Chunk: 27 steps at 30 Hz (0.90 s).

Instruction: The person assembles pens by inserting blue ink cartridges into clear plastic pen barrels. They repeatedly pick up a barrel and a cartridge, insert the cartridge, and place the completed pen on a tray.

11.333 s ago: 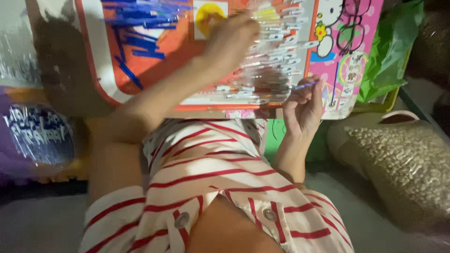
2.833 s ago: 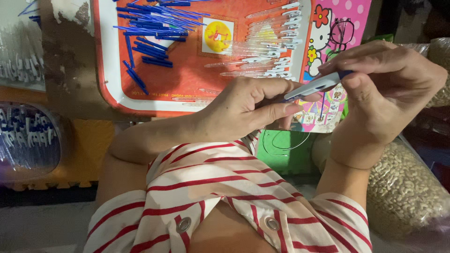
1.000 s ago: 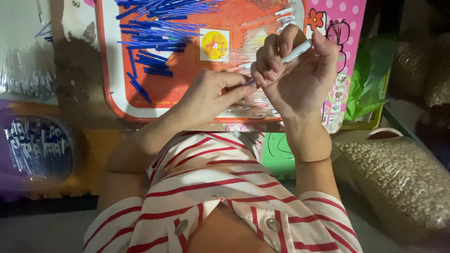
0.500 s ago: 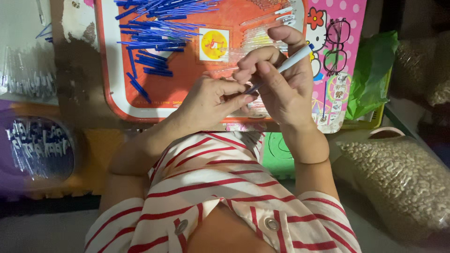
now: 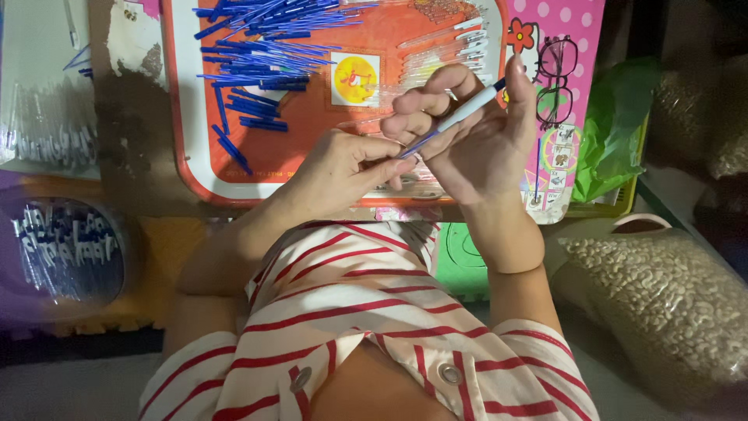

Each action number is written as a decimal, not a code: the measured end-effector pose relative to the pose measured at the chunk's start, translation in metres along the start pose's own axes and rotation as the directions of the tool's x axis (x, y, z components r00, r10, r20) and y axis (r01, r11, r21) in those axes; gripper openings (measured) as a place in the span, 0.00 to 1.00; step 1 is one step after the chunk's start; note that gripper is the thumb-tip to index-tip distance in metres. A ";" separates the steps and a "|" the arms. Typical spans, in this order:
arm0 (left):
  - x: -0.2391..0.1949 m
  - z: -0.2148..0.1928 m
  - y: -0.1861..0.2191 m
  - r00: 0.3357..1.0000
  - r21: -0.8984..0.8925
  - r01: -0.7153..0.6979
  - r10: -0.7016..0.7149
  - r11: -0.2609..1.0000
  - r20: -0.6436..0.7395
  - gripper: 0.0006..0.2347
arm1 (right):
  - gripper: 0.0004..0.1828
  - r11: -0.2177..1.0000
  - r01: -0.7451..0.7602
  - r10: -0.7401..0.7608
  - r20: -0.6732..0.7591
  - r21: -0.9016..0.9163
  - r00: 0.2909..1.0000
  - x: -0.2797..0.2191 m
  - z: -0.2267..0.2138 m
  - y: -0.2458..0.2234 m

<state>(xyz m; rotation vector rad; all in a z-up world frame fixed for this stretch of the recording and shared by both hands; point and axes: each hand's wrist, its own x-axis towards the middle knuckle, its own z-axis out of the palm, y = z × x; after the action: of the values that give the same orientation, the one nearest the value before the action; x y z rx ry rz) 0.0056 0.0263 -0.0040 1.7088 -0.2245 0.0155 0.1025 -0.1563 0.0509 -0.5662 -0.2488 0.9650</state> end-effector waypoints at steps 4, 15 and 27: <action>-0.001 0.001 0.002 0.997 -0.007 0.075 -0.075 0.997 0.030 0.11 | 0.30 1.000 0.019 -0.018 -0.098 0.006 0.995 0.003 0.004 0.002; 0.000 0.006 -0.001 1.000 -0.059 -0.022 0.023 0.998 0.006 0.14 | 0.23 0.956 0.064 -0.128 -0.211 -0.286 0.969 -0.001 -0.004 0.013; -0.006 0.010 -0.013 0.999 0.031 0.033 -0.032 0.999 -0.034 0.11 | 0.36 0.813 0.178 -0.211 0.006 -0.554 0.978 -0.010 0.004 0.018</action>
<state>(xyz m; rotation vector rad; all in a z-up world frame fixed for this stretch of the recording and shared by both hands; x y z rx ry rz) 0.0009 0.0187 -0.0193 1.7416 -0.1718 0.0235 0.0832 -0.1552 0.0445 -1.0784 -0.5361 0.6658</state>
